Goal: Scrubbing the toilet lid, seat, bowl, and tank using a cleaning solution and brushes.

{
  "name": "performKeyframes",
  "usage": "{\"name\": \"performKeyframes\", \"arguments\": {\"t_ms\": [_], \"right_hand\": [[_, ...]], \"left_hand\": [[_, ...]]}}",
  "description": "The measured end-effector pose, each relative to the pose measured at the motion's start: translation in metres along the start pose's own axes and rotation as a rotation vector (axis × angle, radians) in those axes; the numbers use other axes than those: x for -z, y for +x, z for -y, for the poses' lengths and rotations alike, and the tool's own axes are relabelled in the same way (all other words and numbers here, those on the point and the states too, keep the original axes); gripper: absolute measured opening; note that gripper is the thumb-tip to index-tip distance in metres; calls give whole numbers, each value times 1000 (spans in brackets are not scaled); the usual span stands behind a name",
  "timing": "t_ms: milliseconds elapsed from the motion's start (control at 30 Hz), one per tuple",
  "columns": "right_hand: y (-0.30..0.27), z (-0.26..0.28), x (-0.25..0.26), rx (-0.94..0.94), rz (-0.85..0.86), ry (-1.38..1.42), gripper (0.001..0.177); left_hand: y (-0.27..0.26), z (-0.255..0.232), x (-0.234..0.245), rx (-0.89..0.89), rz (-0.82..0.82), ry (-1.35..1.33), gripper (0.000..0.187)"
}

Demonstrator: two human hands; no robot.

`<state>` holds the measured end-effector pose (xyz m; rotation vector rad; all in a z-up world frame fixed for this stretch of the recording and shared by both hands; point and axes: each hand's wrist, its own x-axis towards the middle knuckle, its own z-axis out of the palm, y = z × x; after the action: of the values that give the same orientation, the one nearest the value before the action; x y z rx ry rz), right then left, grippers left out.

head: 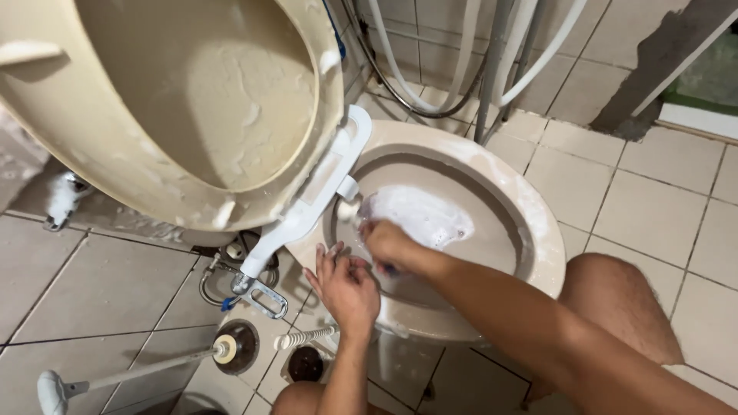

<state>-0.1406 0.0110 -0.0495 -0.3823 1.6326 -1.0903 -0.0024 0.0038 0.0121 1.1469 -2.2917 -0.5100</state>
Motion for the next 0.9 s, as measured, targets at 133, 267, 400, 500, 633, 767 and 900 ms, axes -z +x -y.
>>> {"name": "performKeyframes", "arguments": {"t_ms": [133,267,400,500,633,767,900], "right_hand": [[-34,20,7,-24,85,-182,38],[-42,58,26,-107,-104,-173,41],[0,18,51,218,46,-575,37],[-9,61,86,296,-33,-920,33],[-16,65,126,79,-172,-1301,30],[-64,40,151,-87,-26,-1609,30],[-123,34,185,-282,194,-1591,29]], "left_hand": [[1,4,-2,20,28,21,12],[0,2,1,-4,0,-2,10],[-2,3,-4,2,13,-1,12],[1,6,-2,11,7,-9,11],[2,7,-3,26,14,-16,13],[1,6,0,31,18,-5,13],[2,5,0,15,11,-17,14]]}}
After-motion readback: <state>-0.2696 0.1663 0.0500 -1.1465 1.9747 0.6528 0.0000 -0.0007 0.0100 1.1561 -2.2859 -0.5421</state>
